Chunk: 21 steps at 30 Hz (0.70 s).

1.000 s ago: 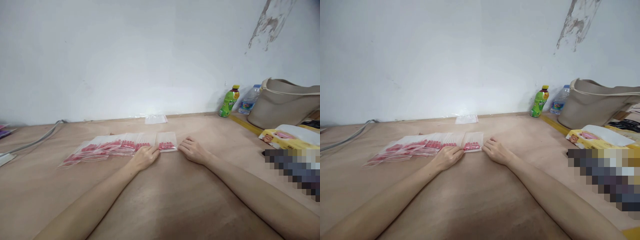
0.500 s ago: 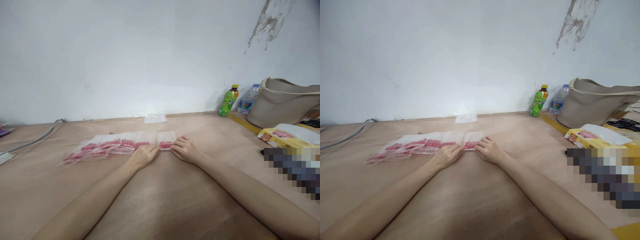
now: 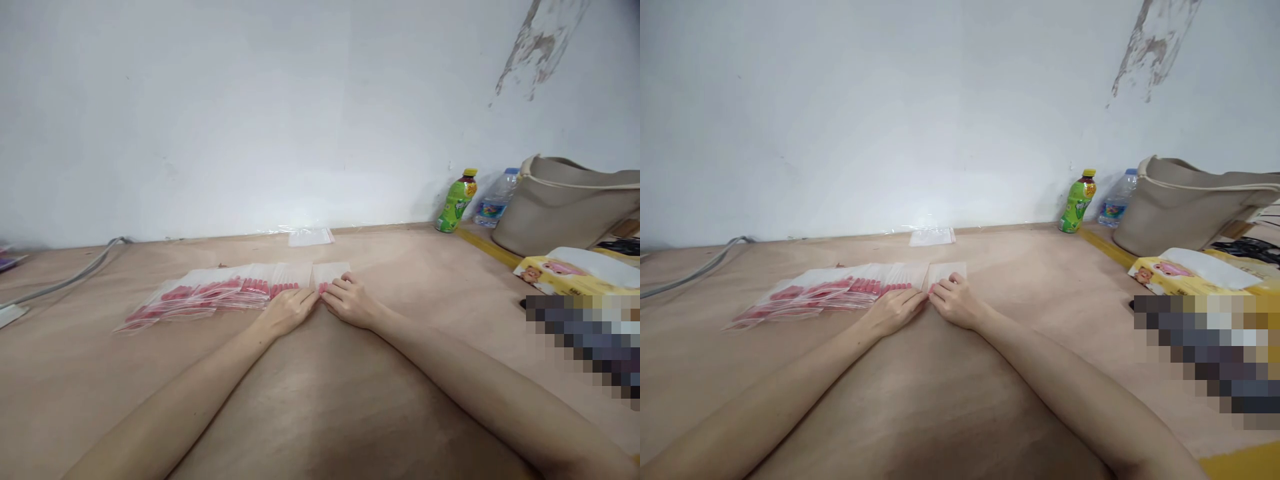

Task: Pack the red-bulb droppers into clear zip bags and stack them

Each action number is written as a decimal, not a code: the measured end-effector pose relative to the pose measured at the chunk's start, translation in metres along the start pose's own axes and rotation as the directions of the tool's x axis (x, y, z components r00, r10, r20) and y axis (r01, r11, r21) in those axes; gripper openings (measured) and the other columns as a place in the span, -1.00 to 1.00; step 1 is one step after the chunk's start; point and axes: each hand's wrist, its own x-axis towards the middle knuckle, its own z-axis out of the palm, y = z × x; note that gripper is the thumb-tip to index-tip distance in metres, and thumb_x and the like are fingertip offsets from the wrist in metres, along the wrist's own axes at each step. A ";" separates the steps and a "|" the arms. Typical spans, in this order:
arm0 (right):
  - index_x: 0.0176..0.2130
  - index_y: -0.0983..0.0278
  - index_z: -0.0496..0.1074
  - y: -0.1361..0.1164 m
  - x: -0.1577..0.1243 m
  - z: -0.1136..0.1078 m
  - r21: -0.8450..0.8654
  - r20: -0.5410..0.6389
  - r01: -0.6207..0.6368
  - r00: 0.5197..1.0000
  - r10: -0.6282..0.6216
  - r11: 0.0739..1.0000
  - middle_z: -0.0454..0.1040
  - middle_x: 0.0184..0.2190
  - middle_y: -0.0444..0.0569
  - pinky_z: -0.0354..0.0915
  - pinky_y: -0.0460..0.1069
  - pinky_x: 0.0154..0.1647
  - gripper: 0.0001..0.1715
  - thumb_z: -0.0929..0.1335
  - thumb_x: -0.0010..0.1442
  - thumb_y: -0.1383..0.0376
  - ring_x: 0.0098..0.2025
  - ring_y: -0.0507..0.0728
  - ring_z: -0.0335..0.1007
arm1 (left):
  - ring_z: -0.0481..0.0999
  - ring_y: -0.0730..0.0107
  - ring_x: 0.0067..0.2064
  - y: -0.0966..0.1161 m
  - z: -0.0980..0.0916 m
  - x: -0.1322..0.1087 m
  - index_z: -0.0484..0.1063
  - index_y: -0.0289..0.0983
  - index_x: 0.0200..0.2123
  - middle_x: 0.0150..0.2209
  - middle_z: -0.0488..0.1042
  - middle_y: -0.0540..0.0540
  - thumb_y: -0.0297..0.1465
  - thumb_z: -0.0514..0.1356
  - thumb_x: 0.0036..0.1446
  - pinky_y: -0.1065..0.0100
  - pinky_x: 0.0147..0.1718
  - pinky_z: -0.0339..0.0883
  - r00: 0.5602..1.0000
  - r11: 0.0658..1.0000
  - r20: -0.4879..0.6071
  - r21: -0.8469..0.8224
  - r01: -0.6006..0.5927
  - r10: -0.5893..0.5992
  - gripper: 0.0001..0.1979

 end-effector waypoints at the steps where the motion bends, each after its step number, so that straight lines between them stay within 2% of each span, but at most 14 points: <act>1: -0.48 0.32 0.34 0.000 0.000 0.001 -0.004 0.006 0.005 1.000 -0.005 1.000 0.38 -0.50 -0.06 -0.05 0.00 -0.36 -0.73 0.17 0.18 0.43 -0.41 0.03 0.14 | 0.44 0.40 -0.46 0.000 0.000 0.000 0.33 -0.37 -0.36 -0.49 0.41 -0.09 -0.54 -0.09 0.20 0.40 -0.48 0.34 1.000 1.000 0.000 -0.001 -0.001 0.001 -0.78; 10: -0.49 0.32 0.29 0.003 -0.001 0.000 -0.012 0.053 -0.039 0.998 0.040 0.999 0.34 -0.53 -0.06 -0.07 0.00 -0.35 -0.73 0.15 0.19 0.41 -0.43 0.03 0.13 | 0.42 0.39 -0.49 0.002 -0.001 0.002 0.34 -0.36 -0.38 -0.52 0.39 -0.08 -0.52 -0.08 0.20 0.40 -0.51 0.32 0.999 0.999 0.004 -0.014 0.039 -0.039 -0.78; 21: -0.48 0.31 0.32 0.026 -0.034 -0.021 -0.043 0.085 -0.055 0.995 0.059 0.998 0.33 -0.55 -0.07 -0.04 -0.01 -0.33 -0.72 0.16 0.20 0.38 -0.42 0.03 0.15 | 0.43 0.40 -0.45 0.002 -0.006 0.001 0.34 -0.34 -0.34 -0.49 0.40 -0.08 -0.51 -0.07 0.20 0.41 -0.48 0.31 0.998 0.997 0.035 -0.060 0.054 -0.052 -0.79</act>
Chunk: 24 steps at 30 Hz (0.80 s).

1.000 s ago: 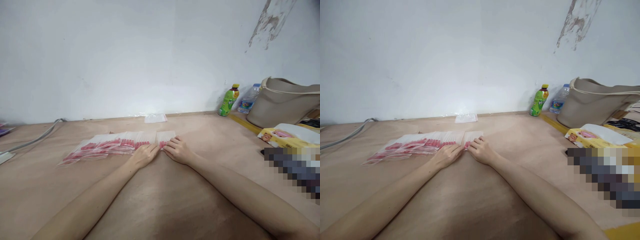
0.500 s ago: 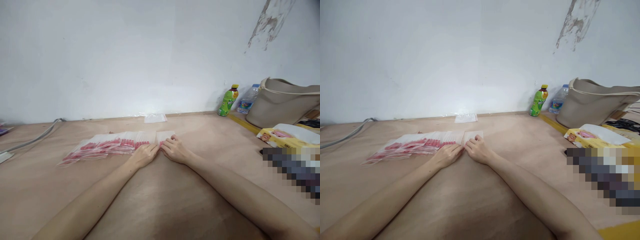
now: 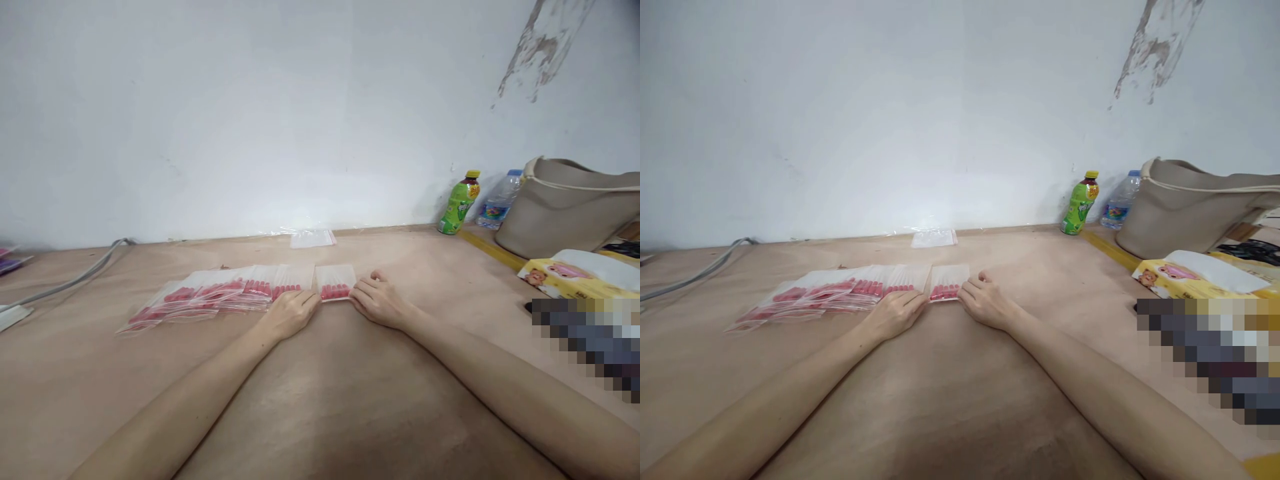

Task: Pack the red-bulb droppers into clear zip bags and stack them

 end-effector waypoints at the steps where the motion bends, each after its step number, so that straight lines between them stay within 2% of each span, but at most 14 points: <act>1: -0.48 0.31 0.32 0.002 -0.003 -0.001 -0.002 0.002 -0.004 1.000 0.004 1.000 0.33 -0.54 -0.07 -0.04 -0.02 -0.33 -0.73 0.16 0.19 0.38 -0.42 0.03 0.15 | 0.43 0.40 -0.45 0.000 0.000 0.000 0.35 -0.34 -0.35 -0.48 0.41 -0.08 -0.51 -0.07 0.19 0.41 -0.48 0.31 1.000 1.000 0.000 -0.001 -0.002 0.002 -0.79; 5: -0.45 0.31 0.34 0.007 -0.013 -0.006 0.002 -0.007 -0.016 1.000 0.016 1.000 0.35 -0.53 -0.06 -0.03 -0.02 -0.33 -0.76 0.17 0.18 0.39 -0.42 0.03 0.17 | 0.43 0.39 -0.45 0.000 0.000 0.000 0.35 -0.34 -0.36 -0.49 0.41 -0.08 -0.52 -0.07 0.19 0.40 -0.48 0.32 1.000 1.000 -0.006 -0.006 -0.005 0.005 -0.79; 11: -0.52 0.31 0.32 0.008 -0.018 -0.006 0.051 -0.042 -0.034 0.998 0.037 0.998 0.33 -0.56 -0.06 -0.02 -0.02 -0.33 -0.69 0.16 0.20 0.38 -0.45 0.02 0.15 | 0.43 0.42 -0.47 0.000 0.001 -0.002 0.36 -0.34 -0.37 -0.50 0.41 -0.09 -0.51 -0.09 0.21 0.40 -0.46 0.33 1.000 1.000 -0.014 -0.022 -0.008 0.008 -0.75; 16: -0.49 0.30 0.33 0.015 -0.024 -0.008 0.063 0.012 -0.034 0.999 0.034 0.997 0.35 -0.54 -0.05 0.00 -0.02 -0.31 -0.71 0.16 0.20 0.34 -0.41 0.03 0.16 | 0.44 0.38 -0.36 -0.002 -0.006 -0.003 0.36 -0.31 -0.28 -0.39 0.44 -0.10 -0.46 -0.06 0.23 0.36 -0.35 0.33 1.000 0.999 0.015 -0.047 -0.009 0.010 -0.79; 20: -0.48 0.30 0.34 0.021 -0.029 -0.015 0.146 0.100 -0.087 0.992 0.073 0.985 0.38 -0.47 -0.01 0.04 0.00 -0.27 -0.71 0.22 0.15 0.18 -0.34 0.07 0.21 | 0.38 0.20 -0.14 -0.002 -0.018 -0.004 0.34 -0.33 -0.21 -0.23 0.42 -0.19 -0.29 0.02 0.18 0.20 -0.18 0.27 0.997 0.997 0.047 -0.033 0.070 -0.069 -0.76; 24: -0.22 0.32 0.37 0.010 -0.018 -0.023 0.294 0.144 -0.209 0.974 0.173 0.933 0.37 -0.21 0.11 0.09 0.06 -0.15 -0.55 0.28 0.03 0.02 -0.17 0.16 0.23 | 0.29 0.04 -0.03 -0.003 -0.029 -0.006 0.33 -0.32 -0.15 -0.12 0.38 -0.25 -0.15 0.05 0.11 -0.02 -0.02 0.06 0.977 0.982 0.096 0.023 0.187 -0.188 -0.62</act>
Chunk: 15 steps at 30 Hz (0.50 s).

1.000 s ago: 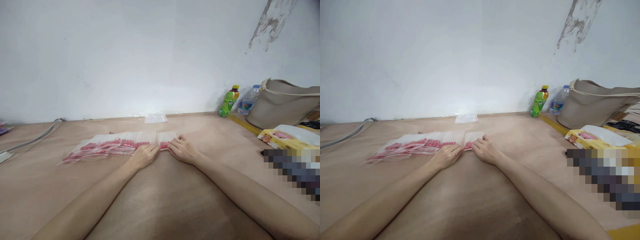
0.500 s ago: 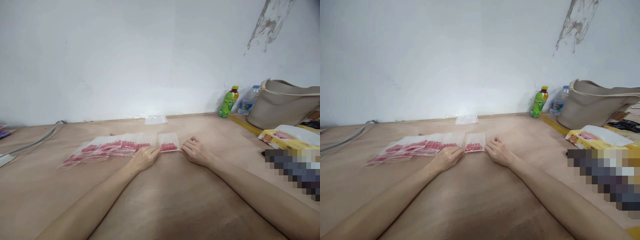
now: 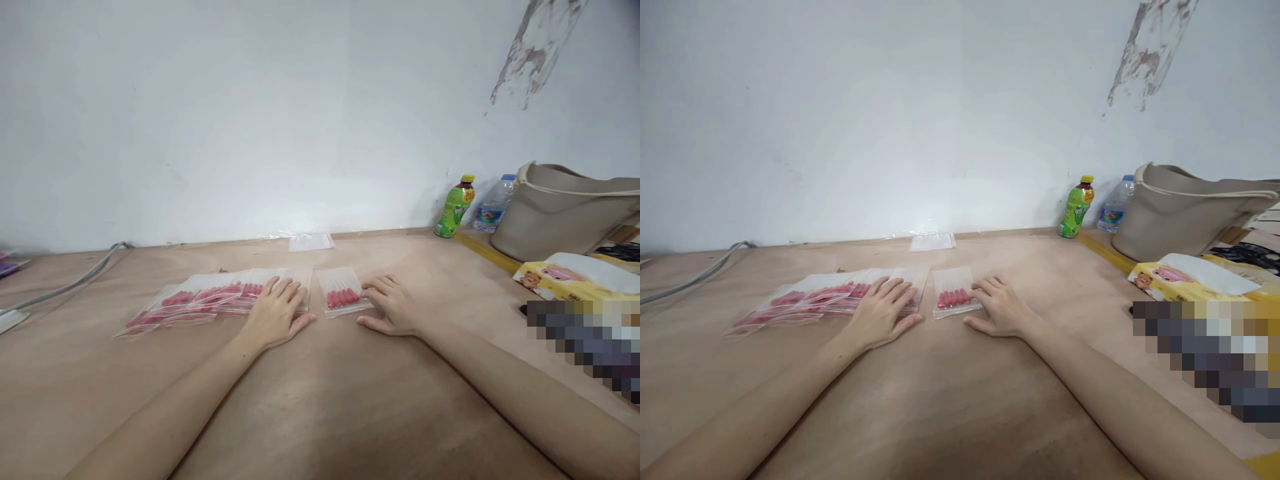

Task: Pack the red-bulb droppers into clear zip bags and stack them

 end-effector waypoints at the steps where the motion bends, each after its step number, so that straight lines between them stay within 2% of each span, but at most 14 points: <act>1: -0.14 0.31 0.34 -0.007 0.005 0.000 0.031 0.013 -0.015 1.000 0.015 0.999 0.34 -0.13 0.13 0.09 0.08 -0.11 -0.49 0.28 0.03 0.01 -0.11 0.18 0.21 | 0.28 0.02 -0.03 -0.001 -0.001 -0.001 0.32 -0.33 -0.14 -0.11 0.37 -0.27 -0.12 0.05 0.09 -0.04 0.00 0.02 1.000 1.000 0.005 0.007 0.024 -0.024 -0.58; 5: 0.08 0.22 0.18 -0.036 0.026 0.007 0.081 0.110 -0.061 0.993 0.052 0.995 0.18 0.07 0.14 0.06 0.13 -0.02 -0.41 0.19 0.12 0.02 0.05 0.22 0.09 | 0.26 -0.02 -0.02 -0.004 -0.001 -0.005 0.32 -0.34 -0.16 -0.12 0.37 -0.29 -0.03 0.06 0.02 -0.08 0.02 -0.06 0.996 0.995 0.012 0.036 0.088 -0.088 -0.49; 8: 0.12 0.15 0.13 -0.045 0.034 0.013 0.083 0.204 -0.105 0.975 0.086 0.991 0.18 0.08 0.11 0.09 0.16 -0.04 -0.43 0.12 0.17 0.02 0.07 0.24 0.06 | 0.30 0.01 -0.05 -0.006 0.002 -0.008 0.33 -0.33 -0.18 -0.18 0.40 -0.27 -0.01 0.05 0.02 -0.08 0.03 -0.10 0.992 0.991 0.024 0.040 0.125 -0.126 -0.49; 11: 0.10 0.14 0.16 -0.037 0.029 0.013 0.098 0.299 -0.171 0.945 0.135 0.980 0.20 0.08 0.06 0.09 0.15 -0.02 -0.45 0.08 0.19 0.02 0.08 0.23 0.07 | 0.34 0.07 -0.10 -0.007 0.003 -0.010 0.33 -0.33 -0.16 -0.23 0.43 -0.23 -0.02 0.01 0.05 -0.07 0.05 -0.13 0.985 0.989 0.096 0.024 0.144 -0.146 -0.50; 15: 0.10 0.11 0.16 -0.006 0.002 0.004 0.075 0.366 -0.292 0.897 0.246 0.954 0.13 0.13 0.01 0.04 0.20 0.05 -0.43 0.08 0.18 -0.01 0.14 0.27 0.01 | 0.33 0.14 -0.06 -0.004 0.000 -0.009 0.29 -0.31 -0.08 -0.16 0.40 -0.21 -0.12 -0.04 0.14 0.02 0.08 -0.12 0.971 0.988 0.192 -0.033 0.149 -0.140 -0.57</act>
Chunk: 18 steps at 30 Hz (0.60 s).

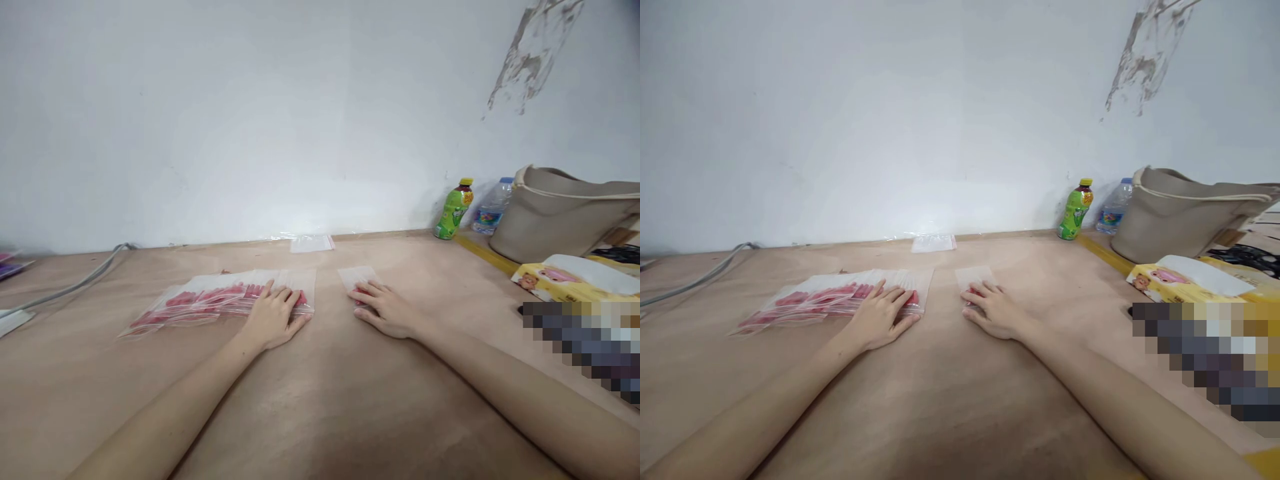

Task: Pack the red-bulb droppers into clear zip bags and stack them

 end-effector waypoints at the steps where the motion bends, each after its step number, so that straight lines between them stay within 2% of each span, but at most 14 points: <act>1: 0.10 0.11 0.18 0.013 -0.007 -0.001 0.005 -0.003 -0.029 1.000 0.029 1.000 0.14 0.13 0.01 0.03 0.21 0.06 -0.43 0.08 0.17 -0.01 0.15 0.28 0.00 | 0.32 0.15 -0.05 0.002 -0.001 0.000 0.27 -0.31 -0.06 -0.14 0.39 -0.20 -0.15 -0.03 0.15 0.05 0.08 -0.09 1.000 1.000 0.008 -0.028 -0.001 0.001 -0.58; 5: 0.05 0.16 0.26 0.062 -0.036 -0.008 0.015 -0.073 -0.098 0.992 0.099 0.995 0.19 0.10 0.02 0.04 0.19 0.09 -0.43 0.13 0.13 -0.02 0.13 0.27 0.05 | 0.29 0.13 -0.03 0.019 0.000 0.005 0.25 -0.28 -0.02 -0.08 0.34 -0.18 -0.22 0.03 0.13 0.08 0.03 0.02 1.000 0.981 -0.001 -0.193 -0.005 0.005 -0.61; 8: 0.04 0.19 0.26 0.079 -0.046 -0.012 -0.028 -0.108 -0.096 0.990 0.092 0.995 0.21 0.08 0.07 0.06 0.19 0.06 -0.42 0.17 0.11 -0.02 0.12 0.28 0.08 | 0.28 0.14 -0.02 0.039 0.007 0.015 0.25 -0.26 -0.02 -0.07 0.32 -0.17 -0.28 0.04 0.13 0.11 0.00 0.09 1.000 0.943 -0.023 -0.334 0.000 -0.008 -0.65; 10: 0.03 0.23 0.28 0.074 -0.044 -0.014 -0.083 -0.174 -0.059 0.984 0.043 0.995 0.23 0.05 0.12 0.05 0.21 0.05 -0.41 0.21 0.08 -0.01 0.10 0.29 0.09 | 0.29 0.19 -0.02 0.051 0.014 0.023 0.23 -0.27 0.00 -0.05 0.29 -0.19 -0.31 0.03 0.14 0.19 -0.05 0.19 1.000 0.928 -0.025 -0.372 0.006 -0.016 -0.64; 13: -0.02 0.25 0.30 0.049 -0.030 -0.011 -0.117 -0.253 0.057 0.964 -0.085 0.991 0.31 -0.06 0.13 0.10 0.16 -0.03 -0.43 0.26 0.04 0.01 -0.02 0.24 0.20 | 0.30 0.22 -0.01 0.062 0.023 0.030 0.19 -0.26 0.04 -0.02 0.26 -0.18 -0.33 0.03 0.14 0.24 -0.06 0.23 0.999 0.914 -0.030 -0.405 0.009 -0.023 -0.62; 15: -0.04 0.25 0.30 0.030 -0.019 -0.008 -0.103 -0.231 0.159 0.956 -0.179 0.982 0.36 -0.19 0.08 0.17 0.06 -0.15 -0.49 0.26 0.07 0.06 -0.16 0.15 0.27 | 0.24 0.18 0.06 0.060 0.025 0.029 0.13 -0.25 0.09 0.05 0.20 -0.20 -0.34 0.05 0.14 0.20 -0.03 0.21 0.999 0.911 -0.036 -0.413 0.019 -0.037 -0.56; 18: -0.09 0.26 0.33 0.012 -0.004 -0.002 -0.169 -0.178 0.320 0.920 -0.348 0.932 0.39 -0.38 0.00 0.15 0.00 -0.26 -0.64 0.22 0.14 0.18 -0.35 0.07 0.27 | 0.18 0.16 0.11 0.046 0.022 0.020 0.08 -0.22 0.14 0.12 0.13 -0.20 -0.36 0.07 0.12 0.14 0.02 0.16 0.999 0.888 -0.036 -0.460 0.000 -0.018 -0.50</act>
